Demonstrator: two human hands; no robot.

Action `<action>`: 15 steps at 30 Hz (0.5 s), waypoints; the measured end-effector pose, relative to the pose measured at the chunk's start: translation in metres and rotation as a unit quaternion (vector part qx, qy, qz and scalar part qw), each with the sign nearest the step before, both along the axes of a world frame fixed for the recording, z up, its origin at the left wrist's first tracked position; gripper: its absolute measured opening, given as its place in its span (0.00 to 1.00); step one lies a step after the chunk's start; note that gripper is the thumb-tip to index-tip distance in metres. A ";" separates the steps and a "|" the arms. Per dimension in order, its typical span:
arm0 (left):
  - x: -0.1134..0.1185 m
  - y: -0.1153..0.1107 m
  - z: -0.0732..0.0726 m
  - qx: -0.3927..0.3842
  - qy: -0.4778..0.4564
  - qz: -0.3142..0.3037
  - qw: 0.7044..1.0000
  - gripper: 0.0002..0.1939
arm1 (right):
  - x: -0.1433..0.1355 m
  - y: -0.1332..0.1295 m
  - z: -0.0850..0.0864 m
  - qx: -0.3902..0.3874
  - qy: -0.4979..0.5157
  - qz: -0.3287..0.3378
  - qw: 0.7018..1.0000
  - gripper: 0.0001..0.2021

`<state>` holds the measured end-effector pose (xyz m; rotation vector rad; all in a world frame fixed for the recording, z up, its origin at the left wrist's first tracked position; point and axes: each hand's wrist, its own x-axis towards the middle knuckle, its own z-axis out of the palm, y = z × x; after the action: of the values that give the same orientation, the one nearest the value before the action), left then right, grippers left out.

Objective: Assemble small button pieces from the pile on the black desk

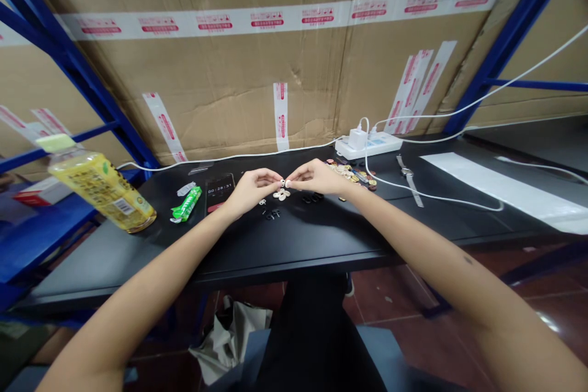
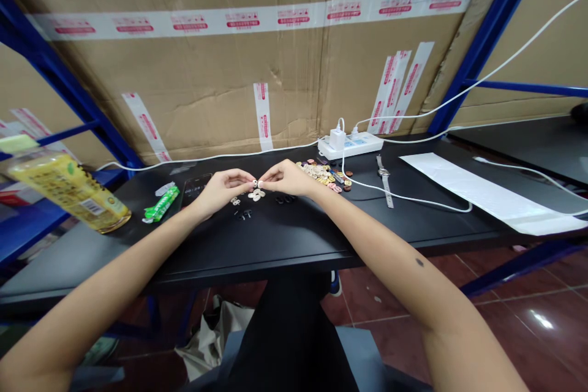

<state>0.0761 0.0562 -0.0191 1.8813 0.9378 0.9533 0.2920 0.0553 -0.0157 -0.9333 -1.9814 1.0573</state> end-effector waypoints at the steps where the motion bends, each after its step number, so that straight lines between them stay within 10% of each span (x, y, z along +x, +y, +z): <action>1: 0.000 0.000 0.000 0.000 -0.001 -0.003 1.000 0.16 | 0.000 0.000 0.000 0.002 -0.003 0.001 1.000 0.20; 15: 0.001 -0.005 0.002 -0.019 -0.021 -0.006 1.000 0.17 | 0.003 0.000 -0.001 0.025 -0.002 0.025 0.999 0.17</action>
<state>0.0771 0.0514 -0.0169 1.8273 0.9126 0.9581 0.2949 0.0557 -0.0167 -0.8647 -2.0337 1.0295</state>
